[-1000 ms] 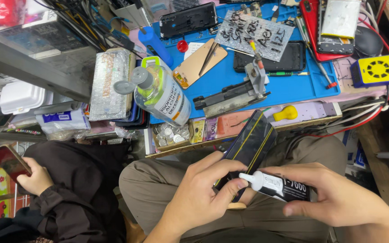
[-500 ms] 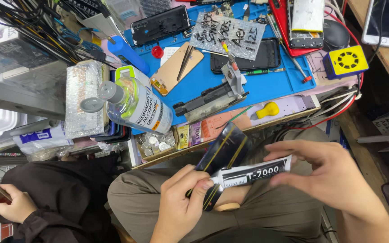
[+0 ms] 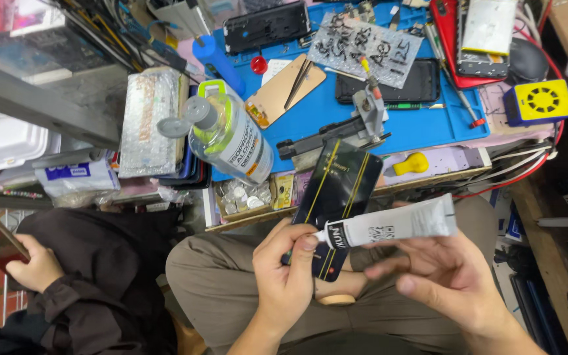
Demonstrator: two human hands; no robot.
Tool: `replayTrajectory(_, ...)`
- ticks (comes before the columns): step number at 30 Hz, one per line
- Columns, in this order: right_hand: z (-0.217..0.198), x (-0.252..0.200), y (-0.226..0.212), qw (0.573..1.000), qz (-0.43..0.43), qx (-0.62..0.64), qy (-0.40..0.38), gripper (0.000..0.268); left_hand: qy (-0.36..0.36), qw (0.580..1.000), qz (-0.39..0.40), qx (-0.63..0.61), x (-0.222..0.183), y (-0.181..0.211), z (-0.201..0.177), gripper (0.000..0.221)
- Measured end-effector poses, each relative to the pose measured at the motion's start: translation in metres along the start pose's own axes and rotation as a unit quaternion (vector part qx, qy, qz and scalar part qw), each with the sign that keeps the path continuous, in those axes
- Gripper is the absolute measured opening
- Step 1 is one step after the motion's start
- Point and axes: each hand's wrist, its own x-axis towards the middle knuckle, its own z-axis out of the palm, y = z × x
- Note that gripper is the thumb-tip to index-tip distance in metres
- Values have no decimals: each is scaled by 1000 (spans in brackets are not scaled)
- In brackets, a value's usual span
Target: The person applies adhesive from a tube to the edges of a mobile phone screen and presses the screen onto the phone body.
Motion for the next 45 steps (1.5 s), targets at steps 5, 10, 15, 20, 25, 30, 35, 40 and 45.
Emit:
replayTrajectory(5, 12, 11, 14, 983, -15, 167, 70, 53, -30, 999, 13, 10, 2, 3, 7, 19)
replayTrajectory(10, 23, 19, 1, 988, -54, 94, 109, 43, -36, 999, -14, -26, 3, 5, 8, 28)
replayTrajectory(15, 6, 7, -15, 984, -131, -2, 123, 57, -86, 978, -131, -137, 15, 11, 3, 39)
replayTrajectory(20, -54, -12, -5, 968, -237, 67, 38, 29, -116, 963, -164, -182, 24, 24, -5, 38)
replayTrajectory(25, -113, -24, -2, 882, -184, 433, -18, 25, -85, 959, -139, -232, 40, 22, -7, 40)
replayTrajectory(30, -113, -31, 20, 926, -137, 352, -5, 50, -44, 887, -259, -381, 50, 12, 0, 31)
replayTrajectory(35, -105, -20, 8, 869, -96, 485, -19, 57, -59, 897, -222, -378, 50, 14, -3, 39)
replayTrajectory(40, -74, -3, 7, 907, 21, 402, -124, 68, -61, 894, -222, -386, 51, 14, -3, 41)
replayTrajectory(45, -61, -4, 8, 909, 45, 411, -55, 55, -77, 876, -213, -427, 47, 8, -4, 40)
